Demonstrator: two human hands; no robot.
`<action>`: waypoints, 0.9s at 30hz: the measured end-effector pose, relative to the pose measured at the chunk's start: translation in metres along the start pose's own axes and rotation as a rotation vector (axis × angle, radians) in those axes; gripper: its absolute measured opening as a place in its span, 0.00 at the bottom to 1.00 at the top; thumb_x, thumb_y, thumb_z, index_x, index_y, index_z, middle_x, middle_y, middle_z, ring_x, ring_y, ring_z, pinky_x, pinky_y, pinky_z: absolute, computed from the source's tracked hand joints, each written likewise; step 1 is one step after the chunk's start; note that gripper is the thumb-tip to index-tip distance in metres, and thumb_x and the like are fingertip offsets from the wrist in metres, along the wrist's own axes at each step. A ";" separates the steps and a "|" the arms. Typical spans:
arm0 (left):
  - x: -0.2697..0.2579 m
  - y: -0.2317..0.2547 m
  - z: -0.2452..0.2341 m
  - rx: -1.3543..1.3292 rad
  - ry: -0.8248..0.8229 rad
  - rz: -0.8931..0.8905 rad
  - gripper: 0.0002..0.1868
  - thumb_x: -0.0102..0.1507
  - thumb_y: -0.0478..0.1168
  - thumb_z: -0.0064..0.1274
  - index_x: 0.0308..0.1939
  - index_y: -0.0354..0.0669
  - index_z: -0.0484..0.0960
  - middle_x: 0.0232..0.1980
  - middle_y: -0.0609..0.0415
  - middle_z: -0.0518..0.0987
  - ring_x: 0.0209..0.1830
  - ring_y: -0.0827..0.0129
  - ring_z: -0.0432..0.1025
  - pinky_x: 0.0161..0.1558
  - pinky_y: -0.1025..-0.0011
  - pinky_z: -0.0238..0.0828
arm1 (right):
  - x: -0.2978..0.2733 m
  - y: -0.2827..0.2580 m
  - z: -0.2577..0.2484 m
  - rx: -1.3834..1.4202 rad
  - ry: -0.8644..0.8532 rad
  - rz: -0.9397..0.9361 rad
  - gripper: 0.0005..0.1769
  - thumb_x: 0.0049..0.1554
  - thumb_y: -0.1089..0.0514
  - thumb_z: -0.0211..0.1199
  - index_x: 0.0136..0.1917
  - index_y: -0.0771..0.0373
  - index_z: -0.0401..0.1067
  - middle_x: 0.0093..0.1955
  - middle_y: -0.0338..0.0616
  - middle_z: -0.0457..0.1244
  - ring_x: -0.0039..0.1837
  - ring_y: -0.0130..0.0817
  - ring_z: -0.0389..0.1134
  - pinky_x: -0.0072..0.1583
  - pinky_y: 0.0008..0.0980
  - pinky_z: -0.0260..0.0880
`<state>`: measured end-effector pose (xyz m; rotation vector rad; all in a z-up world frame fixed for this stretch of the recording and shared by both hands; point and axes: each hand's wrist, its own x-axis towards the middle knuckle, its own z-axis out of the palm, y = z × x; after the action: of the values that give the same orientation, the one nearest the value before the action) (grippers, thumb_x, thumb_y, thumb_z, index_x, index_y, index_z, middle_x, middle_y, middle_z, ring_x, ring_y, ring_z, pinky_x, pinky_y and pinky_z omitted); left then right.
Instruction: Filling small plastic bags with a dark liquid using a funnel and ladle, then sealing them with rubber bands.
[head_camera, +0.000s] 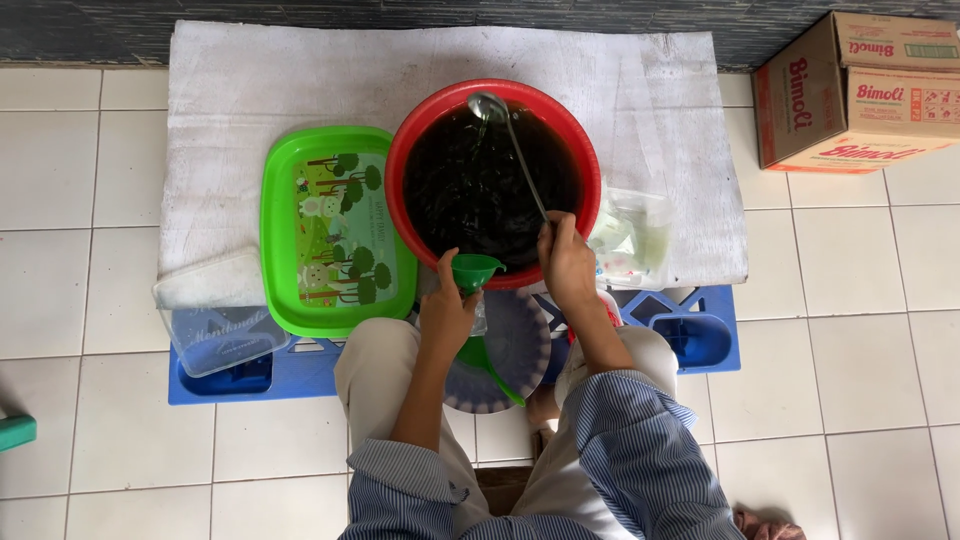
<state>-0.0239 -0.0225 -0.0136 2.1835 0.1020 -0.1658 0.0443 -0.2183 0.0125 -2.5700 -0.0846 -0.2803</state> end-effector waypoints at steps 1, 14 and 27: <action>0.001 0.000 0.000 0.000 -0.001 0.001 0.37 0.67 0.39 0.53 0.76 0.56 0.50 0.45 0.35 0.82 0.41 0.45 0.80 0.55 0.51 0.61 | 0.002 0.005 0.005 -0.001 0.000 0.001 0.08 0.67 0.59 0.50 0.59 0.59 0.60 0.39 0.54 0.67 0.43 0.58 0.73 0.43 0.56 0.73; 0.001 0.000 -0.001 -0.019 0.016 0.002 0.38 0.67 0.37 0.53 0.77 0.53 0.49 0.45 0.33 0.82 0.41 0.43 0.80 0.57 0.46 0.61 | -0.022 0.141 0.185 -0.361 -0.312 0.261 0.14 0.59 0.64 0.47 0.60 0.62 0.60 0.51 0.50 0.63 0.48 0.54 0.74 0.50 0.48 0.77; -0.003 0.005 -0.007 -0.050 0.036 -0.026 0.40 0.67 0.36 0.52 0.78 0.55 0.46 0.46 0.32 0.81 0.41 0.43 0.80 0.58 0.47 0.60 | -0.014 0.037 0.091 1.165 -0.480 0.910 0.11 0.66 0.57 0.48 0.51 0.68 0.64 0.36 0.31 0.49 0.31 0.16 0.48 0.26 0.18 0.46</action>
<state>-0.0253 -0.0198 -0.0056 2.1360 0.1533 -0.1377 0.0518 -0.2017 -0.0850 -1.2596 0.5624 0.5757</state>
